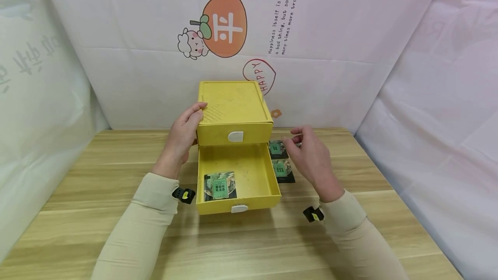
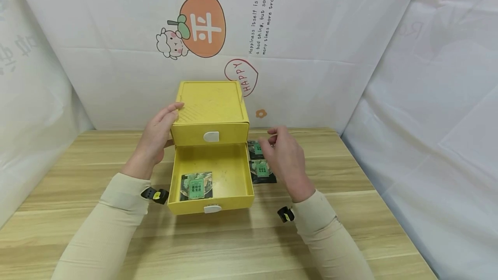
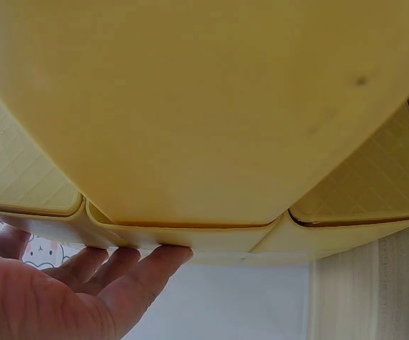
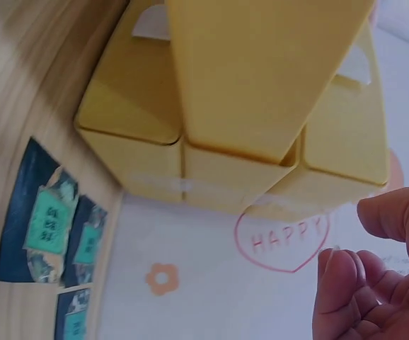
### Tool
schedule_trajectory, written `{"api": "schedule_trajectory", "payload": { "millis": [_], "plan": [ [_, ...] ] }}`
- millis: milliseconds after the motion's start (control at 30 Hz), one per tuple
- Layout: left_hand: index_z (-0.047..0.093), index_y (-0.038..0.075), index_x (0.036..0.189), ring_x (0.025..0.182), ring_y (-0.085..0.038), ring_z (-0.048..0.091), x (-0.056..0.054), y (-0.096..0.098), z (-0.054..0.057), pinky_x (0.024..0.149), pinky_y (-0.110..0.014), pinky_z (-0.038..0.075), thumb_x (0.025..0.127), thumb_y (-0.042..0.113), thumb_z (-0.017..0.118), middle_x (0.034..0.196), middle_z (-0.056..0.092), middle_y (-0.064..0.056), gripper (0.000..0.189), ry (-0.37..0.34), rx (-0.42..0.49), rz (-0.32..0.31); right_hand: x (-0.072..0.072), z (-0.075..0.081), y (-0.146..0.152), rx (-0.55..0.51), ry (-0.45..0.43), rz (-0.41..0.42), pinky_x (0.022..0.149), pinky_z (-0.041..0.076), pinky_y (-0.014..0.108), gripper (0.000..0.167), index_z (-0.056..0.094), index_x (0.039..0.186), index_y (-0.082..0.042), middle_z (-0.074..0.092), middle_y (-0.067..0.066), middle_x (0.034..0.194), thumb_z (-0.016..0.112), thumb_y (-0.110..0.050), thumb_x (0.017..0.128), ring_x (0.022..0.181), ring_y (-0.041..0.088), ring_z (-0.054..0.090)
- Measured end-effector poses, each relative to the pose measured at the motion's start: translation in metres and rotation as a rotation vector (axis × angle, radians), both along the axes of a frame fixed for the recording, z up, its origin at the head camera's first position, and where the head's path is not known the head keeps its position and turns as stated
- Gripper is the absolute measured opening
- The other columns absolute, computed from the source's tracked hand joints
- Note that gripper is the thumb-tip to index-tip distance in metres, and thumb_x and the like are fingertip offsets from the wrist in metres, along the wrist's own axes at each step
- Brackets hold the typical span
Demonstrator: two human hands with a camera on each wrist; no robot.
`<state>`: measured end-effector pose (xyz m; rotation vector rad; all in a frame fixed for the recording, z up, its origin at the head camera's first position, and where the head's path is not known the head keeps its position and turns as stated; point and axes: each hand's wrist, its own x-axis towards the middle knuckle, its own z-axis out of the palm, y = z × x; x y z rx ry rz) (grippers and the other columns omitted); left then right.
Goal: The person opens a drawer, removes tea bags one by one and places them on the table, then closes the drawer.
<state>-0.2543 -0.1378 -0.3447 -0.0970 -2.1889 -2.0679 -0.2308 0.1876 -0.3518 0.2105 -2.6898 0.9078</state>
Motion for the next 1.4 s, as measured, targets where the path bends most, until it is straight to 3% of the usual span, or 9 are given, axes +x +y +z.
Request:
{"api": "schedule_trajectory", "payload": {
  "millis": [333, 567, 833, 1100, 1400],
  "plan": [
    [0.053, 0.03, 0.153, 0.133, -0.028, 0.051, 0.0, 0.0, -0.001, 0.105, -0.057, 0.047, 0.109, 0.044, 0.043, 0.167, 0.035, 0.007, 0.047, 0.001, 0.002, -0.003, 0.018, 0.013, -0.017, -0.066, 0.166, 0.045, 0.068, 0.052, 0.038, 0.038, 0.06, 0.128, -0.007, 0.071, 0.006, 0.101, 0.066, -0.034, 0.103, 0.08, 0.022, 0.066],
    [0.053, 0.03, 0.153, 0.135, -0.028, 0.049, 0.002, -0.001, 0.0, 0.106, -0.057, 0.047, 0.109, 0.044, 0.043, 0.167, 0.035, 0.007, 0.047, 0.0, 0.0, 0.0, 0.03, 0.019, -0.029, -0.077, 0.226, 0.095, 0.064, 0.053, 0.035, 0.036, 0.062, 0.125, -0.006, 0.068, 0.004, 0.096, 0.071, -0.03, 0.1, 0.076, 0.02, 0.062],
    [0.054, 0.03, 0.153, 0.132, -0.028, 0.051, 0.005, 0.0, 0.002, 0.104, -0.055, 0.048, 0.109, 0.044, 0.043, 0.167, 0.036, 0.007, 0.047, -0.008, 0.0, 0.005, 0.042, 0.024, -0.043, -0.04, 0.178, 0.159, 0.066, 0.055, 0.033, 0.036, 0.062, 0.123, -0.007, 0.068, 0.003, 0.1, 0.075, -0.031, 0.098, 0.077, 0.019, 0.062],
    [0.053, 0.031, 0.153, 0.132, -0.028, 0.05, 0.005, -0.001, 0.002, 0.104, -0.056, 0.047, 0.109, 0.045, 0.043, 0.167, 0.035, 0.008, 0.047, -0.007, -0.006, 0.001, 0.044, 0.023, -0.058, 0.03, 0.119, 0.204, 0.071, 0.055, 0.033, 0.036, 0.063, 0.121, -0.008, 0.067, 0.005, 0.109, 0.076, -0.031, 0.097, 0.08, 0.017, 0.061],
    [0.053, 0.031, 0.153, 0.131, -0.028, 0.051, 0.001, -0.002, 0.0, 0.102, -0.054, 0.049, 0.109, 0.044, 0.043, 0.167, 0.035, 0.007, 0.047, -0.003, -0.014, -0.002, 0.047, 0.022, -0.075, 0.151, 0.022, 0.236, 0.076, 0.058, 0.035, 0.045, 0.063, 0.13, -0.009, 0.068, 0.008, 0.121, 0.075, -0.037, 0.097, 0.089, 0.018, 0.066]
  ]
}}
